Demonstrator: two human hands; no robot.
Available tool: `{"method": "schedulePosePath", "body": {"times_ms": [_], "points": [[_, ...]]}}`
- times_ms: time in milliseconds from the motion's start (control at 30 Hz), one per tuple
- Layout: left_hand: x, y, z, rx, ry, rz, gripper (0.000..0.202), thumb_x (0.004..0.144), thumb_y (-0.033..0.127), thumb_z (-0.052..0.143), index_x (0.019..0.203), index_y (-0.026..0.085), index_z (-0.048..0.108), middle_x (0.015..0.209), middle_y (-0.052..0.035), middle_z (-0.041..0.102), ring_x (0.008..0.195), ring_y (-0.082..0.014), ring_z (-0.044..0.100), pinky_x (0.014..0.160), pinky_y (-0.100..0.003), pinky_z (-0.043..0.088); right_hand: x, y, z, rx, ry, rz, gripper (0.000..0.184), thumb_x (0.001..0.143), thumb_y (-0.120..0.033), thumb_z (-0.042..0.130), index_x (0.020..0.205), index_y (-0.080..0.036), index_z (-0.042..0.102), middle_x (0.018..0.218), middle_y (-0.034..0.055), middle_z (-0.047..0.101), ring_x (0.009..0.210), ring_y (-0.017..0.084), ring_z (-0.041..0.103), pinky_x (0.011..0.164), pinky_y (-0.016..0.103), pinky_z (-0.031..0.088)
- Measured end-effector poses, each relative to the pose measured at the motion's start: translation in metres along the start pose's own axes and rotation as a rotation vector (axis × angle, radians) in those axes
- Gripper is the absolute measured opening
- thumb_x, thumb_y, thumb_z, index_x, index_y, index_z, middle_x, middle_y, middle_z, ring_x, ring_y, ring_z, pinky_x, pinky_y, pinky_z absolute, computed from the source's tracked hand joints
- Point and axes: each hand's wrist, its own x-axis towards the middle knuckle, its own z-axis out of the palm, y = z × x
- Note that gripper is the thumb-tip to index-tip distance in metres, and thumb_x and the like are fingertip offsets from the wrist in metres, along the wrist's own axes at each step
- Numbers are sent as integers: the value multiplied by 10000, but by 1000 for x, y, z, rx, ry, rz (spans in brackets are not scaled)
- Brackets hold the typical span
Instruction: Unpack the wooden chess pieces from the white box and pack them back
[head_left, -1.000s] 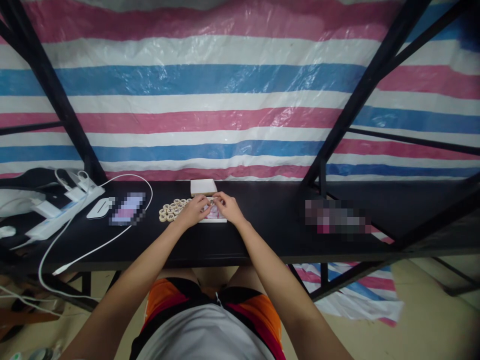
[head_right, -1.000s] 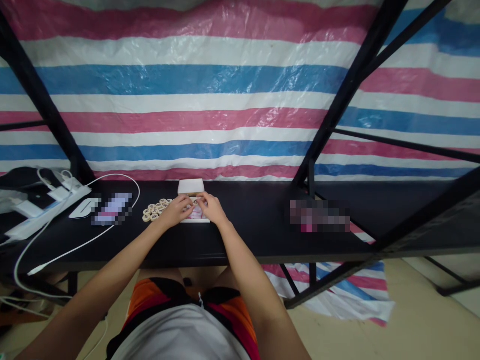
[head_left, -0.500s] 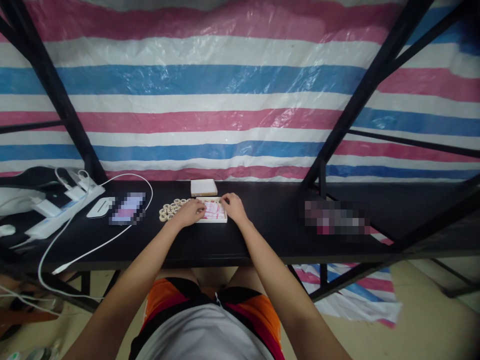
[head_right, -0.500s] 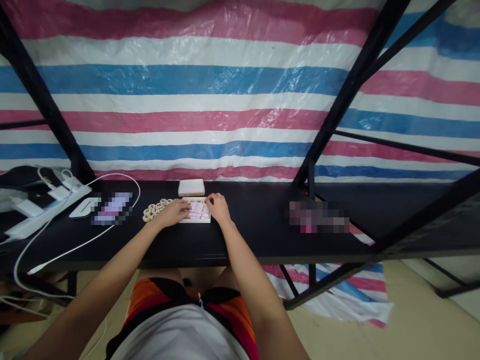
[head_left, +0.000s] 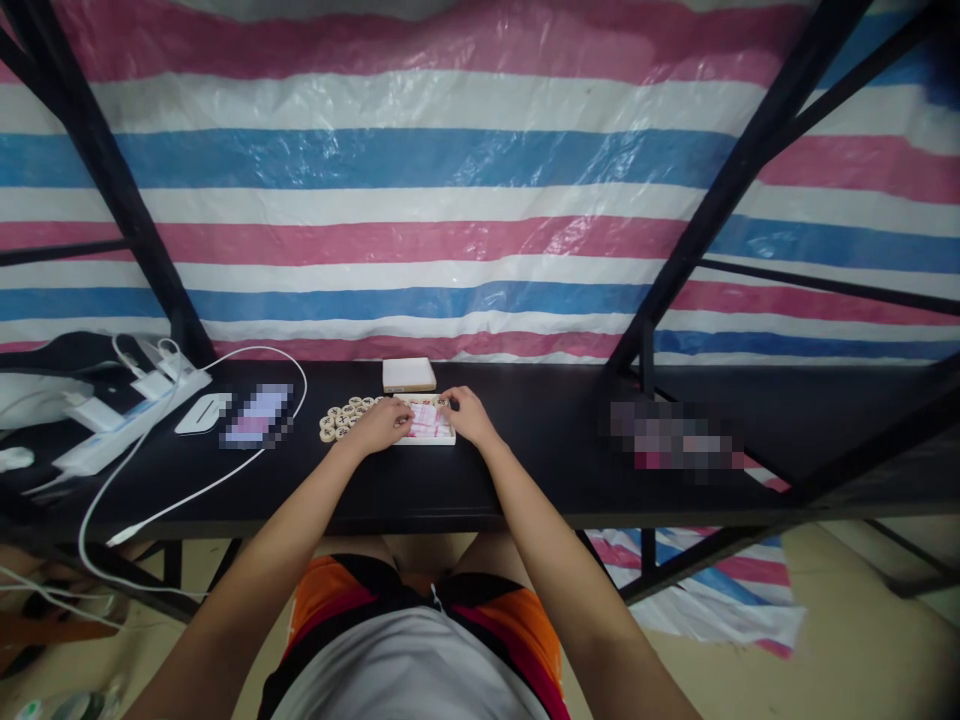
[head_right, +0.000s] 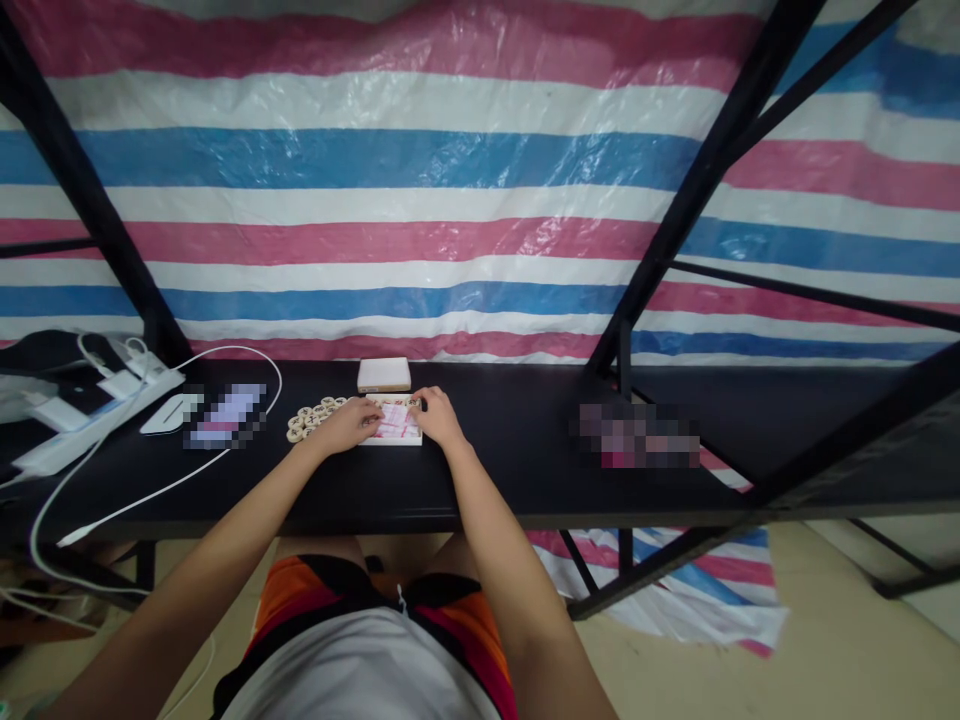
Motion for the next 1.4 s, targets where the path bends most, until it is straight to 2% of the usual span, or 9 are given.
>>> {"method": "schedulePosePath", "body": {"times_ms": [300,500,667,867,1000,1100,1167,1267,1400], "points": [[0,7,-5,-2,1,16,211,832,228,528,885,187,727,937,-87,681,921,-214,602,886,-337,453,2,6,1,-9,23,-42,154,778,-224,591,902,-211,681,923,38,570,885,174,551,903,328,411],[0,14,-8,22,-12,41,242,872,339,526,888,200,723,946,-75,696,948,-217,606,907,-347,428,1,2,-1,-63,5,-81,144,813,-244,580,906,-205,683,1015,63,627,977,202,540,923,340,391],[1,15,-9,72,-42,33,293,892,385,498,938,192,713,959,-87,690,979,-235,599,904,-357,428,0,-3,-3,-121,-23,-82,121,798,-227,598,898,-211,664,937,47,662,898,206,541,863,339,401],[1,13,-7,122,-34,15,287,902,360,495,954,175,709,963,-99,680,962,-233,600,892,-348,434,-1,-10,-8,-52,93,-106,139,837,-297,564,907,-208,645,904,48,658,882,199,548,844,327,403],[0,14,-7,133,-13,-4,306,894,394,513,1000,180,704,1011,-101,667,983,-231,594,914,-355,435,-1,-11,-8,-33,93,-146,131,837,-293,563,899,-207,639,905,48,655,877,197,547,848,325,401],[-1,20,-8,103,-4,40,361,902,443,493,1088,199,683,1152,-95,636,1082,-228,563,968,-364,413,0,-8,-6,-42,79,-141,110,826,-273,574,883,-207,640,891,38,655,870,194,547,837,319,403],[-1,26,-8,78,-45,98,379,910,462,474,1105,210,681,1201,-85,624,1131,-221,544,1004,-357,388,0,-6,-4,-53,74,-133,98,816,-261,586,872,-206,646,874,33,655,856,190,546,827,313,404],[-2,32,-7,80,-113,159,392,916,475,458,1103,217,687,1181,-77,643,1127,-224,549,1023,-365,363,1,-4,-3,-65,67,-132,90,812,-243,591,865,-207,654,879,30,664,849,186,545,829,310,403],[-2,34,-5,101,-108,161,407,918,484,448,1112,213,683,1148,-79,654,1077,-231,567,1003,-379,369,1,-4,-1,-70,60,-130,81,812,-247,599,853,-212,659,883,24,675,853,186,548,831,308,404]]}}
